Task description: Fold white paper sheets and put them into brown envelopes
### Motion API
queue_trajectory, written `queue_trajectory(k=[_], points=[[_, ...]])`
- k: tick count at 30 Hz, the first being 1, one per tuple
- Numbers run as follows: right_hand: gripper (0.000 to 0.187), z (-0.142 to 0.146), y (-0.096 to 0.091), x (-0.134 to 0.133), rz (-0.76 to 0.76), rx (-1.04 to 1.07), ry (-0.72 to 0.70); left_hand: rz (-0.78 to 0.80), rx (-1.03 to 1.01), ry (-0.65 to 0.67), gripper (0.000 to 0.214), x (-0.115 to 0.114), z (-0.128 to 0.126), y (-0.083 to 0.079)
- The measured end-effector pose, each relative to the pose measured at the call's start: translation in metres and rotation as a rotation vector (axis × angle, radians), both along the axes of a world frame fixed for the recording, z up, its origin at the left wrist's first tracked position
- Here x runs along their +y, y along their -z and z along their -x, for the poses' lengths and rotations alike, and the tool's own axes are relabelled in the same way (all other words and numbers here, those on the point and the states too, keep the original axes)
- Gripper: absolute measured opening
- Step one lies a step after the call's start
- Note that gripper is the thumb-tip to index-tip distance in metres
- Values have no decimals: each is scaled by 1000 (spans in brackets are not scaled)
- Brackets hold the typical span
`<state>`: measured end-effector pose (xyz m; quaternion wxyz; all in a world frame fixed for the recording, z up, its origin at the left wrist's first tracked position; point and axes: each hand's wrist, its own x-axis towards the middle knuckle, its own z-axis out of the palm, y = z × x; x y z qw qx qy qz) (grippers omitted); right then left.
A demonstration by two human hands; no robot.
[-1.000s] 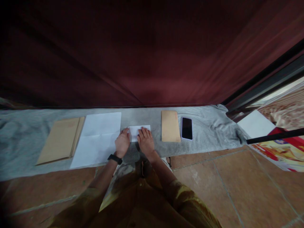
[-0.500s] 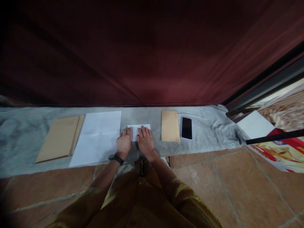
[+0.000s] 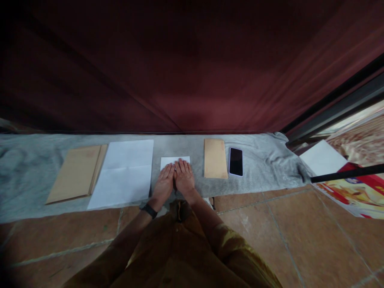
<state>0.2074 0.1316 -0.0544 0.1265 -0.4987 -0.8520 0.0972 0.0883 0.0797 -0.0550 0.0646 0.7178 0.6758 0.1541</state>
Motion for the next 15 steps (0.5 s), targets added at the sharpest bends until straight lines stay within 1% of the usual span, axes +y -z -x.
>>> queue_trajectory(k=[3,8,12,15], points=[[51,1,-1,0,-4,11,8,9,22,-14,58,-10,2,-2],[50,1,-5,-1,0,32,7,17,84,-35,61,-29,1,-10],[50,0,-7,-1,3,36,4,47,96,-61,66,-37,-1,-15],[50,-1,-7,-1,3,49,3,68,108,-98,70,-43,-2,-15]])
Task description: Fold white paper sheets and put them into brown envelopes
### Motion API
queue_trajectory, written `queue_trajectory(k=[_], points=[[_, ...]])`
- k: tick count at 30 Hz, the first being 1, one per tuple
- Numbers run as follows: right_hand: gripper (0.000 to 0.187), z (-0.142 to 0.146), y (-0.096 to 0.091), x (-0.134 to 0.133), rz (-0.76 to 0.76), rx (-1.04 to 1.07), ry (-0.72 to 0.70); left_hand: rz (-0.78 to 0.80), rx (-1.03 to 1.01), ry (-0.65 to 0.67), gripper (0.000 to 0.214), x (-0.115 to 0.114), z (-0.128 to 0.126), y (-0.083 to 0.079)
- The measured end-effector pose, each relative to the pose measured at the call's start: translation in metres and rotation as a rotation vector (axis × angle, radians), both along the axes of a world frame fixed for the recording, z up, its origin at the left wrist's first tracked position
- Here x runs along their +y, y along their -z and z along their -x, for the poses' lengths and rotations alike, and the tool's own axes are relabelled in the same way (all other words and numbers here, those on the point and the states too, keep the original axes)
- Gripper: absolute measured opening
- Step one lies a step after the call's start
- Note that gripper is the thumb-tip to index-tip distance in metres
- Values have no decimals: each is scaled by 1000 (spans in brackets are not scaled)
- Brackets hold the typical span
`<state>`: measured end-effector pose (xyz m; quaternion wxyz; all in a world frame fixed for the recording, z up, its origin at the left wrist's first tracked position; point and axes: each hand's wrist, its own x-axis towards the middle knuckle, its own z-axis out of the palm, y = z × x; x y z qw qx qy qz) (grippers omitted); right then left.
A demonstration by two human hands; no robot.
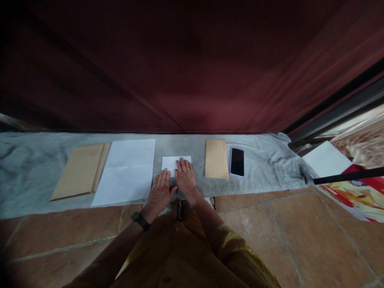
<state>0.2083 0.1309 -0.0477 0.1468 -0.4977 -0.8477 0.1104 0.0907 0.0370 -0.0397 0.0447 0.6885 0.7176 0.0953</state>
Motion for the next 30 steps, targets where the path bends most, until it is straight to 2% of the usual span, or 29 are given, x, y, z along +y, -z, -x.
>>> queue_trajectory(k=[3,7,12,17,23,30], points=[[50,-1,2,0,-3,15,-5,14,16,-29,73,-7,0,0],[50,-1,3,-1,-11,21,-3,8,18,-37,63,-9,0,-6],[50,-1,1,-1,-2,10,-8,-54,-14,-27,56,22,0,-14],[50,-1,4,0,13,-7,-6,-38,-62,19,57,51,2,-4],[52,-3,4,-1,-1,-2,-20,-64,-92,52,57,45,11,10],[51,-7,4,-3,-15,-9,4,-77,-76,40,58,43,11,11]])
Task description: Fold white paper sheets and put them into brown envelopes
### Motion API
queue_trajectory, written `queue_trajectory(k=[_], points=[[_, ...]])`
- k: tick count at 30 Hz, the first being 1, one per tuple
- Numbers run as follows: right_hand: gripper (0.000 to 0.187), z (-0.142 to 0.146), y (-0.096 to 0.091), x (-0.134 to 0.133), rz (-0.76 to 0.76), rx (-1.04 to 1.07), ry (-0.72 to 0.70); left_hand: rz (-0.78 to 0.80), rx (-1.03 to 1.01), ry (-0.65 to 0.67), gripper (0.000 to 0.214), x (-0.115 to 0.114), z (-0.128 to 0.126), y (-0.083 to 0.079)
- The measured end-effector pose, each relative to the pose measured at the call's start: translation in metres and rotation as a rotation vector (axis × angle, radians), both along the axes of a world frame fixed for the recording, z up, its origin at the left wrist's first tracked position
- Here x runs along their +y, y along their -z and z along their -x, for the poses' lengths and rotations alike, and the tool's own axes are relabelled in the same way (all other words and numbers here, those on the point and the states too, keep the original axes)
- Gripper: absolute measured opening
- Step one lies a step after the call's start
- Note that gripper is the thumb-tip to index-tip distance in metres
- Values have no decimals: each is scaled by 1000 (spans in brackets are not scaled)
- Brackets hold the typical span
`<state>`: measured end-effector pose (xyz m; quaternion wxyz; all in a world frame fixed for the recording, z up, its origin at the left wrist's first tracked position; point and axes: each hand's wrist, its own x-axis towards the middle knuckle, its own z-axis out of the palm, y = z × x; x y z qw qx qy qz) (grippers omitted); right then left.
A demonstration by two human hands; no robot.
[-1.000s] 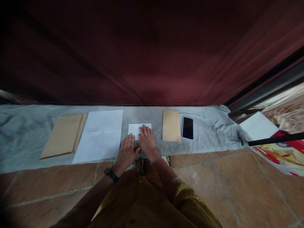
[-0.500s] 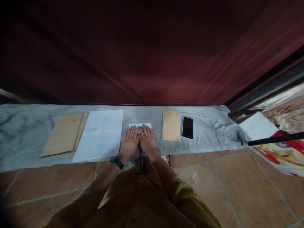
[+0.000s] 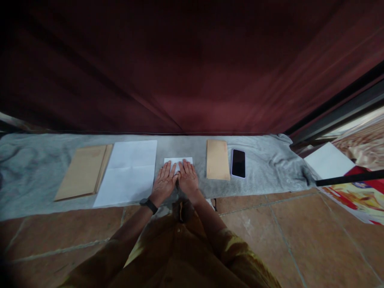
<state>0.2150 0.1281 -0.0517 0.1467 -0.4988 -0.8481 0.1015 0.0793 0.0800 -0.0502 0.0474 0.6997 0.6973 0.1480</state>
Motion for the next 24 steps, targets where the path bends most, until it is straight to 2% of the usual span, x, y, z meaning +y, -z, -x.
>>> queue_trajectory(k=[10,15,17,21,24], points=[[55,-29,11,-7,-97,20,129,3,16,-18,60,1,0,0],[53,-35,4,-7,-83,47,181,-1,30,-21,59,2,0,3],[53,-29,-2,-3,-62,52,141,-5,35,-18,59,2,0,4],[49,-8,-11,9,-7,48,-35,9,41,-15,59,2,0,3],[47,1,-9,14,6,20,-62,11,40,-9,58,2,0,2]])
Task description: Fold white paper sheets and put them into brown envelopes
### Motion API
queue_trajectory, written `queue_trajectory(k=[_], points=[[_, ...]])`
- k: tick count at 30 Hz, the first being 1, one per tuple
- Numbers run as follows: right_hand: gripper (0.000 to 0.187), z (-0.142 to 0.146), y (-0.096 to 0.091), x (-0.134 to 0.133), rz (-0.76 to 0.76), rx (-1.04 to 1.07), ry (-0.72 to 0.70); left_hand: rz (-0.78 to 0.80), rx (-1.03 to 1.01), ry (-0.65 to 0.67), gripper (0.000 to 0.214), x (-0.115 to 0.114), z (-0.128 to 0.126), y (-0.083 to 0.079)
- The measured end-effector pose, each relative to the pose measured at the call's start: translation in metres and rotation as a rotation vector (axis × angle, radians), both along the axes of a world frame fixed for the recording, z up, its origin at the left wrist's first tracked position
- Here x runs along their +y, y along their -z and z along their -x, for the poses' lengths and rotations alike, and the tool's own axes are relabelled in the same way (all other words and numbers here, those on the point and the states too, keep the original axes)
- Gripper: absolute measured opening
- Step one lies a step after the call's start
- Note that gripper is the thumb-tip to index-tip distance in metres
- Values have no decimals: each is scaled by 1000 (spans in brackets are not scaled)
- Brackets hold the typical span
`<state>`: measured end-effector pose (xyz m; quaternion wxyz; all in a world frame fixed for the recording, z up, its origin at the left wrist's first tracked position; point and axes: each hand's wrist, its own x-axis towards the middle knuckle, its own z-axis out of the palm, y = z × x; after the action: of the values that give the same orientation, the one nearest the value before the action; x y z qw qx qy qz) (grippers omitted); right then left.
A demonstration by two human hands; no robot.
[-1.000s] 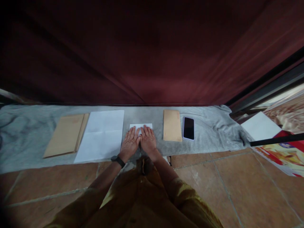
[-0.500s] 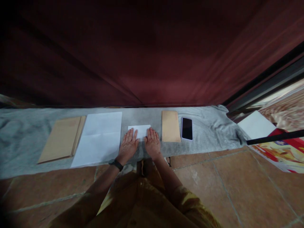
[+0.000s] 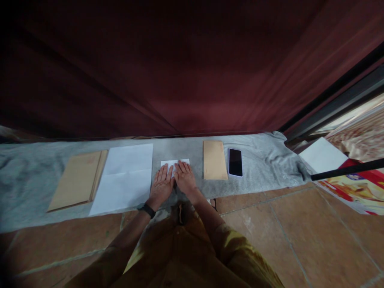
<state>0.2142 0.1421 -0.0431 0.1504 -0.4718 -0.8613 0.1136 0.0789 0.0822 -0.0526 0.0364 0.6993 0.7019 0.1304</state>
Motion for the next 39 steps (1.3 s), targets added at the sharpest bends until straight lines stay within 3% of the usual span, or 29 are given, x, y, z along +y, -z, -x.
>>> queue_trajectory(k=[8,14,19,32,39], points=[[52,-17,11,-8,-67,-17,166,-20,-2,-58,60,0,-4,-1],[55,-21,17,-11,-114,-1,175,-45,6,-107,61,21,-14,-6],[54,-20,16,-11,-117,6,185,-39,10,-108,64,34,-14,3],[56,-21,15,-11,-69,25,186,-107,-50,-196,66,16,-2,4],[56,-20,13,-9,-41,30,193,-129,-61,-197,65,2,-10,-6]])
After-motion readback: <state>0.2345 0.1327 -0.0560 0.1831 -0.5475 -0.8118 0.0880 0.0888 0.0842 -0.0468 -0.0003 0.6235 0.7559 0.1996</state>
